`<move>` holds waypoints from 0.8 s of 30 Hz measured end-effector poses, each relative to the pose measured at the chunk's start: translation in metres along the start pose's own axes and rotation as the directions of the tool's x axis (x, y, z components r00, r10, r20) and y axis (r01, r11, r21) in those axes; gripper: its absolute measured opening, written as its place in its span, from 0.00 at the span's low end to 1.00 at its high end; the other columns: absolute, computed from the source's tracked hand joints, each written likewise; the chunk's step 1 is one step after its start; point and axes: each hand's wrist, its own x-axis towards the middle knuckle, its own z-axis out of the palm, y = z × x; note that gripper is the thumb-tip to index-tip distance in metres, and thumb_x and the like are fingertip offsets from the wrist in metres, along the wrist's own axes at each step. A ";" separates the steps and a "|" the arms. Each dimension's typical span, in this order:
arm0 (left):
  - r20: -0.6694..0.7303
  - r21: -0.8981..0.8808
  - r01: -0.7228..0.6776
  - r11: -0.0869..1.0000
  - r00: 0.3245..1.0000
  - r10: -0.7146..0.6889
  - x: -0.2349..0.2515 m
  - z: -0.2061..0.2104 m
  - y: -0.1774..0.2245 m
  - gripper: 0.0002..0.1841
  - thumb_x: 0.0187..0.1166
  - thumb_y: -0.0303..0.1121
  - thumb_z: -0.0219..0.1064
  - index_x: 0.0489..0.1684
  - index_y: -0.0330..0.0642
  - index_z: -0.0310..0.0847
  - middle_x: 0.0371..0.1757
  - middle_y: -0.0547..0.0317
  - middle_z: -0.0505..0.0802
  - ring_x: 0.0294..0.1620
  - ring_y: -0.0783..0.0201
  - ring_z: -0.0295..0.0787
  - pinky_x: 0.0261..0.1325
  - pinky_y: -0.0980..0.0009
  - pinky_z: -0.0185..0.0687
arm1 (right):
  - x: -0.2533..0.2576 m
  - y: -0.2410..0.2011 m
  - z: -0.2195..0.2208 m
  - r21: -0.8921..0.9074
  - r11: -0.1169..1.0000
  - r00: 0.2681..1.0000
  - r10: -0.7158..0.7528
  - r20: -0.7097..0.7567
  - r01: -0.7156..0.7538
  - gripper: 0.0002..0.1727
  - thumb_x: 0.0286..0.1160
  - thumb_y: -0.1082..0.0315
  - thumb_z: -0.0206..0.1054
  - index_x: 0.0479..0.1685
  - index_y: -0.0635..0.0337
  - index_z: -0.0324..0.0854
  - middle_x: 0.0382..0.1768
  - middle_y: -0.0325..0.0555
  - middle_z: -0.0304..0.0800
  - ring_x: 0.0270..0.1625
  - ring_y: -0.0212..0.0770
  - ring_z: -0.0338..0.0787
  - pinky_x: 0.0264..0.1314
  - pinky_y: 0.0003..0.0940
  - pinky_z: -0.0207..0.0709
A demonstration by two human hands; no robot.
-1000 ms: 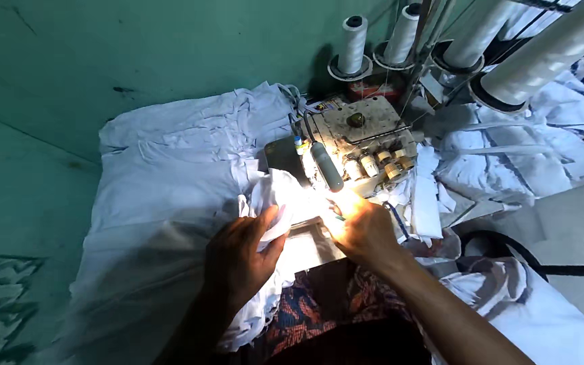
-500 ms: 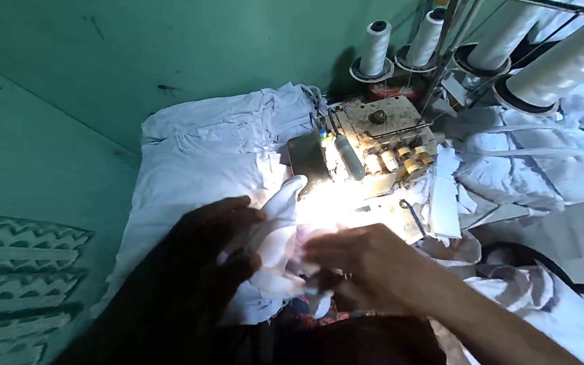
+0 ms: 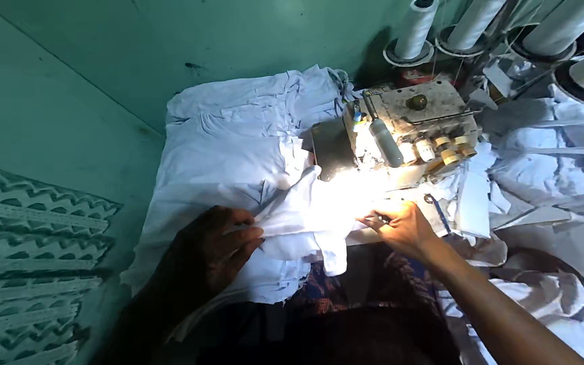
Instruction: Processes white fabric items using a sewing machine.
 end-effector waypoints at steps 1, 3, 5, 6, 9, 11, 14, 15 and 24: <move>0.003 -0.006 -0.008 1.000 1.000 0.008 0.000 -0.001 0.001 0.14 0.84 0.47 0.63 0.49 0.54 0.94 0.56 0.60 0.93 0.59 0.64 0.88 0.61 0.64 0.84 | -0.001 0.000 0.001 -0.008 0.999 0.999 0.031 -0.026 -0.031 0.20 0.77 0.46 0.66 0.29 0.50 0.93 0.26 0.36 0.91 0.32 0.31 0.89 0.38 0.36 0.82; 0.006 0.018 -0.016 1.000 1.000 0.015 -0.002 -0.001 0.000 0.14 0.83 0.47 0.62 0.44 0.51 0.93 0.55 0.59 0.94 0.58 0.63 0.89 0.60 0.63 0.84 | -0.003 0.001 0.003 -0.020 0.996 0.993 0.083 -0.078 -0.085 0.21 0.74 0.45 0.69 0.28 0.52 0.92 0.24 0.37 0.90 0.30 0.31 0.87 0.36 0.36 0.81; -0.010 0.025 -0.011 1.000 1.000 0.011 -0.006 0.002 -0.003 0.15 0.84 0.48 0.64 0.42 0.49 0.93 0.50 0.58 0.95 0.55 0.63 0.90 0.59 0.63 0.84 | -0.006 0.000 0.006 -0.012 0.993 0.988 0.113 -0.105 -0.115 0.19 0.71 0.47 0.71 0.29 0.52 0.92 0.24 0.37 0.90 0.29 0.31 0.87 0.34 0.35 0.81; -0.023 0.021 -0.006 1.000 1.000 0.007 -0.008 0.004 -0.004 0.16 0.84 0.48 0.65 0.41 0.47 0.93 0.48 0.57 0.95 0.54 0.62 0.91 0.59 0.64 0.85 | -0.007 0.000 0.009 -0.013 0.992 0.985 0.122 -0.119 -0.124 0.17 0.70 0.48 0.71 0.29 0.52 0.92 0.24 0.37 0.90 0.29 0.31 0.88 0.34 0.35 0.82; -0.068 0.004 0.014 1.000 0.998 -0.014 -0.009 0.008 -0.001 0.15 0.83 0.47 0.67 0.40 0.45 0.93 0.45 0.55 0.96 0.52 0.63 0.92 0.57 0.66 0.86 | -0.011 0.000 0.015 -0.009 0.990 0.977 0.135 -0.164 -0.139 0.15 0.67 0.50 0.73 0.30 0.52 0.91 0.25 0.37 0.92 0.30 0.31 0.89 0.35 0.34 0.83; -0.086 0.001 0.019 1.000 0.996 -0.019 -0.008 0.009 0.001 0.15 0.83 0.46 0.68 0.39 0.45 0.92 0.44 0.56 0.96 0.50 0.64 0.92 0.55 0.67 0.86 | -0.012 0.000 0.017 -0.006 0.991 0.972 0.132 -0.192 -0.136 0.15 0.67 0.51 0.73 0.29 0.53 0.90 0.24 0.38 0.91 0.28 0.31 0.88 0.33 0.33 0.82; -0.113 -0.004 0.015 1.000 0.993 -0.015 -0.007 0.011 0.002 0.14 0.83 0.45 0.69 0.38 0.44 0.90 0.40 0.56 0.95 0.47 0.65 0.92 0.52 0.68 0.86 | -0.013 -0.002 0.019 -0.014 0.989 0.963 0.138 -0.233 -0.145 0.14 0.64 0.53 0.74 0.29 0.56 0.89 0.23 0.40 0.89 0.26 0.32 0.88 0.31 0.33 0.81; -0.115 0.005 0.022 1.000 0.993 -0.021 -0.007 0.011 0.003 0.14 0.83 0.45 0.69 0.38 0.44 0.90 0.39 0.56 0.95 0.46 0.65 0.92 0.51 0.68 0.86 | -0.013 -0.003 0.019 -0.015 0.988 0.959 0.147 -0.244 -0.156 0.14 0.63 0.54 0.75 0.31 0.56 0.89 0.23 0.40 0.90 0.27 0.32 0.88 0.31 0.34 0.82; -0.111 -0.189 0.156 0.970 0.978 -0.179 0.029 0.010 0.001 0.17 0.87 0.47 0.59 0.51 0.43 0.85 0.52 0.59 0.91 0.55 0.67 0.90 0.60 0.65 0.88 | -0.021 -0.009 0.020 0.123 0.972 0.923 0.229 -0.309 -0.200 0.12 0.68 0.55 0.72 0.35 0.53 0.92 0.26 0.35 0.92 0.28 0.26 0.89 0.32 0.28 0.84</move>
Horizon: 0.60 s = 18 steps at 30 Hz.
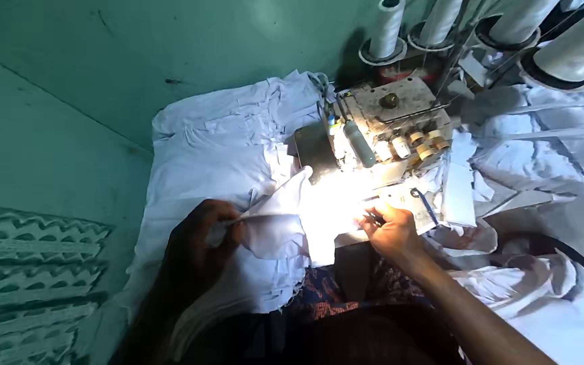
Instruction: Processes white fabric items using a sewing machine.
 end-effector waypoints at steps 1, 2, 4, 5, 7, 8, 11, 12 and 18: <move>-0.030 -0.202 0.063 0.977 0.997 -0.070 0.010 0.004 0.002 0.15 0.88 0.46 0.60 0.54 0.46 0.84 0.54 0.63 0.92 0.55 0.69 0.90 0.60 0.67 0.88 | -0.003 -0.002 0.001 0.048 0.998 0.999 0.035 0.005 -0.035 0.11 0.69 0.55 0.72 0.35 0.53 0.91 0.26 0.34 0.93 0.28 0.25 0.89 0.32 0.26 0.84; -0.079 -0.402 0.140 0.905 0.979 -0.187 0.023 0.013 0.009 0.11 0.86 0.42 0.61 0.53 0.49 0.86 0.49 0.67 0.94 0.48 0.72 0.92 0.53 0.71 0.90 | -0.006 -0.005 0.002 0.101 0.992 0.997 0.068 0.024 -0.070 0.11 0.70 0.55 0.73 0.36 0.53 0.92 0.27 0.32 0.93 0.28 0.23 0.90 0.33 0.25 0.85; -0.163 -0.648 0.208 0.733 0.902 -0.400 0.057 0.033 0.030 0.06 0.86 0.36 0.59 0.43 0.53 0.83 0.29 0.74 0.88 0.26 0.78 0.83 0.31 0.79 0.83 | -0.011 -0.014 0.003 0.170 0.976 0.989 0.121 0.079 -0.133 0.10 0.72 0.55 0.74 0.37 0.51 0.91 0.28 0.30 0.93 0.29 0.21 0.89 0.35 0.22 0.85; -0.188 -0.708 0.187 0.681 0.879 -0.437 0.075 0.042 0.039 0.05 0.87 0.36 0.60 0.42 0.53 0.82 0.26 0.75 0.85 0.24 0.79 0.80 0.30 0.78 0.82 | -0.013 -0.018 0.004 0.184 0.971 0.985 0.138 0.100 -0.155 0.10 0.72 0.55 0.74 0.37 0.51 0.91 0.28 0.29 0.92 0.29 0.20 0.88 0.35 0.22 0.84; -0.238 -0.689 0.103 0.717 0.902 -0.359 0.102 0.053 0.047 0.05 0.86 0.35 0.66 0.48 0.47 0.85 0.32 0.69 0.91 0.30 0.75 0.87 0.36 0.74 0.88 | -0.015 -0.024 0.005 0.199 0.963 0.980 0.158 0.124 -0.180 0.11 0.73 0.53 0.74 0.37 0.50 0.92 0.27 0.29 0.92 0.29 0.21 0.87 0.35 0.24 0.84; -0.259 -0.593 0.078 0.801 0.924 -0.282 0.113 0.057 0.051 0.05 0.84 0.33 0.68 0.50 0.46 0.86 0.35 0.68 0.92 0.31 0.74 0.88 0.37 0.74 0.88 | -0.016 -0.026 0.005 0.205 0.962 0.980 0.157 0.122 -0.179 0.11 0.73 0.52 0.74 0.36 0.49 0.92 0.27 0.28 0.92 0.28 0.21 0.87 0.34 0.24 0.84; -0.243 -0.134 -0.021 0.991 0.970 -0.012 0.140 0.062 0.065 0.06 0.81 0.32 0.71 0.48 0.42 0.89 0.44 0.57 0.94 0.39 0.67 0.92 0.45 0.66 0.90 | -0.016 -0.029 0.004 0.199 0.966 0.984 0.149 0.096 -0.166 0.12 0.74 0.50 0.74 0.36 0.47 0.91 0.26 0.27 0.90 0.27 0.21 0.86 0.32 0.23 0.83; -0.213 0.007 -0.060 0.998 0.975 0.060 0.150 0.064 0.065 0.07 0.80 0.33 0.70 0.47 0.42 0.91 0.46 0.54 0.94 0.44 0.62 0.92 0.50 0.60 0.90 | -0.016 -0.029 0.004 0.197 0.967 0.985 0.148 0.090 -0.163 0.12 0.74 0.50 0.73 0.36 0.47 0.91 0.26 0.26 0.90 0.27 0.20 0.86 0.31 0.22 0.82; -0.063 0.375 -0.161 0.913 0.978 0.198 0.185 0.078 0.063 0.10 0.81 0.35 0.63 0.41 0.45 0.92 0.36 0.55 0.90 0.34 0.56 0.90 0.33 0.54 0.84 | -0.014 -0.027 0.001 0.209 0.964 0.986 0.154 0.071 -0.165 0.10 0.73 0.53 0.73 0.35 0.47 0.90 0.25 0.26 0.90 0.27 0.20 0.86 0.31 0.22 0.82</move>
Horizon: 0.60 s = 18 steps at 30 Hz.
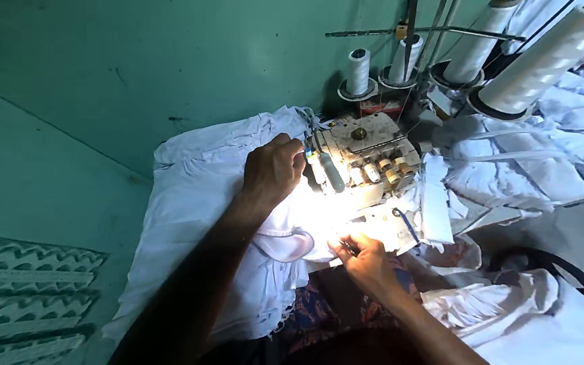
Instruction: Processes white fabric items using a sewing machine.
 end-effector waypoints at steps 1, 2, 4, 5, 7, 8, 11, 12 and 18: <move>0.006 0.021 -0.014 1.000 1.000 0.014 0.002 0.001 0.001 0.10 0.80 0.34 0.62 0.40 0.45 0.92 0.35 0.56 0.89 0.33 0.56 0.89 0.31 0.55 0.83 | 0.000 0.001 -0.001 0.000 1.000 1.000 0.005 0.007 -0.005 0.10 0.73 0.53 0.73 0.36 0.47 0.90 0.25 0.26 0.89 0.27 0.20 0.86 0.31 0.22 0.82; 0.010 0.034 -0.027 0.999 1.000 0.027 0.002 0.002 0.002 0.10 0.80 0.34 0.62 0.39 0.45 0.92 0.34 0.55 0.88 0.31 0.56 0.88 0.30 0.55 0.82 | -0.001 0.001 -0.001 0.001 1.000 1.000 0.013 0.012 -0.013 0.09 0.73 0.53 0.73 0.36 0.47 0.89 0.25 0.26 0.89 0.27 0.21 0.86 0.31 0.22 0.82; 0.007 0.037 -0.047 0.998 0.999 0.047 0.002 0.001 0.004 0.10 0.80 0.33 0.62 0.38 0.44 0.91 0.33 0.55 0.87 0.29 0.56 0.87 0.28 0.55 0.81 | -0.001 0.002 -0.002 0.007 1.000 1.000 0.024 0.001 -0.024 0.09 0.72 0.53 0.73 0.37 0.47 0.89 0.25 0.26 0.90 0.27 0.21 0.86 0.31 0.22 0.83; -0.005 0.024 -0.050 0.998 0.999 0.050 0.000 -0.001 0.004 0.10 0.80 0.33 0.62 0.38 0.44 0.91 0.33 0.55 0.88 0.30 0.57 0.87 0.28 0.56 0.81 | -0.001 0.002 -0.002 0.010 1.000 0.999 0.029 -0.017 -0.029 0.10 0.72 0.53 0.73 0.39 0.48 0.89 0.26 0.26 0.90 0.28 0.21 0.87 0.32 0.22 0.83; -0.038 -0.034 -0.032 0.999 0.999 0.031 -0.007 -0.008 0.006 0.09 0.81 0.35 0.64 0.41 0.45 0.92 0.37 0.57 0.90 0.34 0.59 0.89 0.33 0.58 0.84 | -0.001 0.001 -0.003 0.028 0.999 0.997 0.044 -0.069 -0.042 0.15 0.72 0.52 0.74 0.47 0.52 0.86 0.31 0.29 0.92 0.31 0.23 0.89 0.35 0.23 0.86; -0.049 -0.066 -0.026 0.997 0.999 0.022 -0.013 -0.013 0.008 0.09 0.81 0.35 0.65 0.43 0.45 0.92 0.39 0.57 0.91 0.36 0.60 0.89 0.36 0.58 0.85 | 0.000 -0.002 -0.004 0.057 0.998 0.994 0.043 -0.096 -0.038 0.18 0.72 0.53 0.73 0.53 0.55 0.85 0.34 0.31 0.93 0.31 0.24 0.90 0.34 0.24 0.86; -0.071 -0.185 -0.011 0.983 0.998 -0.003 -0.031 -0.027 0.018 0.08 0.79 0.34 0.68 0.45 0.43 0.92 0.42 0.58 0.92 0.41 0.65 0.90 0.44 0.64 0.87 | 0.011 -0.021 -0.007 0.213 0.977 0.996 0.035 -0.085 -0.016 0.23 0.79 0.53 0.69 0.62 0.62 0.80 0.42 0.38 0.95 0.29 0.29 0.91 0.29 0.29 0.89; -0.064 -0.245 -0.003 0.969 0.998 -0.013 -0.037 -0.030 0.021 0.09 0.78 0.34 0.68 0.45 0.43 0.92 0.42 0.60 0.93 0.43 0.68 0.90 0.47 0.67 0.88 | 0.017 -0.030 -0.007 0.258 0.966 0.998 0.034 -0.046 -0.021 0.25 0.81 0.51 0.68 0.64 0.63 0.80 0.45 0.40 0.94 0.30 0.30 0.91 0.32 0.30 0.89; 0.303 -0.561 0.192 0.805 0.953 -0.016 -0.086 -0.061 0.014 0.18 0.74 0.43 0.76 0.60 0.51 0.86 0.33 0.73 0.90 0.27 0.80 0.83 0.31 0.79 0.84 | 0.043 -0.070 -0.016 0.491 0.868 0.952 -0.087 0.295 -0.073 0.13 0.86 0.60 0.65 0.46 0.61 0.88 0.27 0.37 0.87 0.24 0.26 0.83 0.29 0.23 0.80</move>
